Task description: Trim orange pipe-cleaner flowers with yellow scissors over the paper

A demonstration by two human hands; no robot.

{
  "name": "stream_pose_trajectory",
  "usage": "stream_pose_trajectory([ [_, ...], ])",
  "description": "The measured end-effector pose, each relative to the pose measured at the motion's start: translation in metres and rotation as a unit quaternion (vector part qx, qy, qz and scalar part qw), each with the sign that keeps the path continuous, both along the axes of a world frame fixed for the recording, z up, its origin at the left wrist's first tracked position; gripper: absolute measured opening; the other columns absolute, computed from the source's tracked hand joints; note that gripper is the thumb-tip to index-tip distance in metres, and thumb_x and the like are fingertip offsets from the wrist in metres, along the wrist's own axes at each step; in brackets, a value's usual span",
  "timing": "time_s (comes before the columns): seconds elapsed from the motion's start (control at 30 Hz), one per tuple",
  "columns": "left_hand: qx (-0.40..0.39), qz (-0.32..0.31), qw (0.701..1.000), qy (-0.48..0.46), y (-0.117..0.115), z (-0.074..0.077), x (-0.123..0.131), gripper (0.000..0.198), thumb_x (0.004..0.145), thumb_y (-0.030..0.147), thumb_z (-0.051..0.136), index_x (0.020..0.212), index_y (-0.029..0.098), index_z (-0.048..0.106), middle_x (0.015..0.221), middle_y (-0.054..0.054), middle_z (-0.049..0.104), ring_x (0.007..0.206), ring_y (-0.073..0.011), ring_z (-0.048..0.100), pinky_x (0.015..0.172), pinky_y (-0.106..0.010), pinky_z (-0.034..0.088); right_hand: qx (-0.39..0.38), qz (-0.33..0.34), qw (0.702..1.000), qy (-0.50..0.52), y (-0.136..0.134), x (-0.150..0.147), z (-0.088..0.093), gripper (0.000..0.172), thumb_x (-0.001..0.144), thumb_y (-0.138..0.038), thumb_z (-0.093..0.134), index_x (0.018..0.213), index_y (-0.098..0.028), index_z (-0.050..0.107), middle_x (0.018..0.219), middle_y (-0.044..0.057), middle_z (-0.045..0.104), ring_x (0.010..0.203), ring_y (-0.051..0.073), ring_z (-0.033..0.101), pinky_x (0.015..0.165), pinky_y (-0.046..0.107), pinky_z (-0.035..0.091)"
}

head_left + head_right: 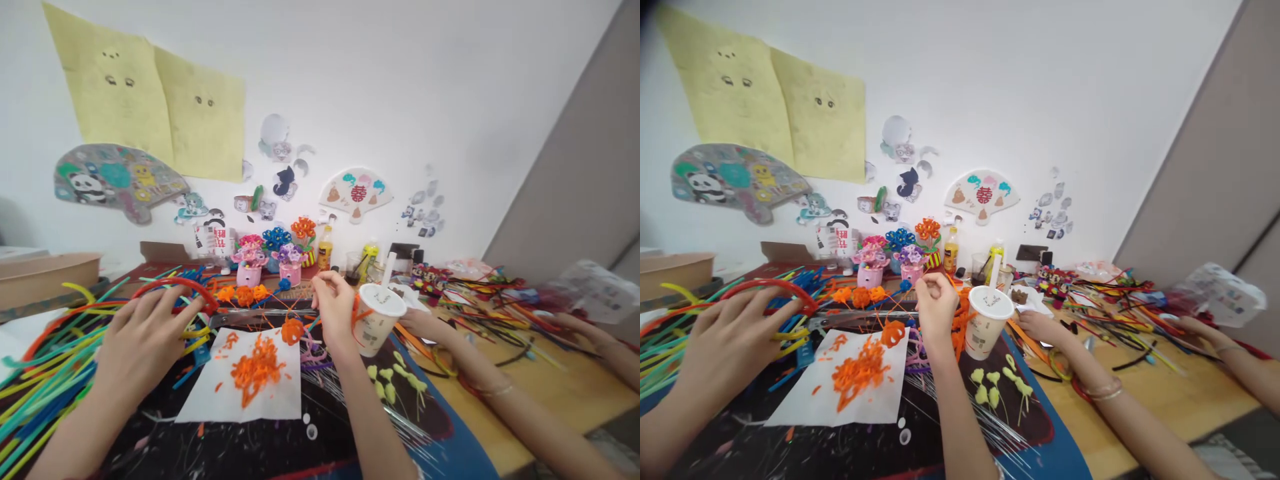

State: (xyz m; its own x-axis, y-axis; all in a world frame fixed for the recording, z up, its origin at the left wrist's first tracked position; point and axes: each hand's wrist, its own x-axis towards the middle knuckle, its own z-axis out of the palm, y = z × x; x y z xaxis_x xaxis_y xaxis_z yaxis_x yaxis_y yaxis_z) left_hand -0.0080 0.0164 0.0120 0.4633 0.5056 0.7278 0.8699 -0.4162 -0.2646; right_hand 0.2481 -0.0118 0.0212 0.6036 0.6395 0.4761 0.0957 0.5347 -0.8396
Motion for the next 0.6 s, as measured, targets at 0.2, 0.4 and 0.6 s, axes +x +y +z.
stream_pose_trajectory([
  [0.2, 0.041, 0.014, 0.996, 0.077, -0.003, 0.0, 0.009, 0.036, 0.076, 0.003, 0.043, 0.099, 0.024, 0.061, 0.114, -0.007, 0.061, 0.104, -0.0266, 0.053, 0.085, -0.04, 0.039, -0.008, -0.028, 1.0, 0.009, 0.0, 0.008, -0.005, 0.011, 0.07, -0.028, 0.06, 0.071, -0.017, 0.058, 0.042, -0.008, 0.044, 0.038, 0.009, 0.04, 0.038, 0.02, 0.031],
  [0.4, 0.045, 0.009, 0.996, 0.072, -0.004, -0.001, 0.011, 0.039, 0.072, 0.0, 0.045, 0.097, 0.023, 0.065, 0.108, -0.008, 0.064, 0.098, -0.0259, 0.055, 0.081, -0.038, 0.038, 0.006, -0.043, 0.998, 0.045, 0.004, 0.016, -0.007, 0.011, 0.069, -0.026, 0.061, 0.067, -0.017, 0.057, 0.045, -0.007, 0.048, 0.039, 0.009, 0.039, 0.039, 0.022, 0.03],
  [0.6, 0.044, 0.002, 0.997, 0.06, -0.004, -0.001, 0.006, 0.04, 0.073, 0.0, 0.043, 0.098, 0.022, 0.065, 0.103, -0.007, 0.067, 0.096, -0.0257, 0.057, 0.081, -0.039, 0.038, 0.004, -0.05, 0.997, 0.066, 0.006, 0.019, -0.007, 0.009, 0.067, -0.024, 0.062, 0.067, -0.017, 0.058, 0.046, -0.007, 0.048, 0.038, 0.008, 0.037, 0.04, 0.022, 0.029],
])
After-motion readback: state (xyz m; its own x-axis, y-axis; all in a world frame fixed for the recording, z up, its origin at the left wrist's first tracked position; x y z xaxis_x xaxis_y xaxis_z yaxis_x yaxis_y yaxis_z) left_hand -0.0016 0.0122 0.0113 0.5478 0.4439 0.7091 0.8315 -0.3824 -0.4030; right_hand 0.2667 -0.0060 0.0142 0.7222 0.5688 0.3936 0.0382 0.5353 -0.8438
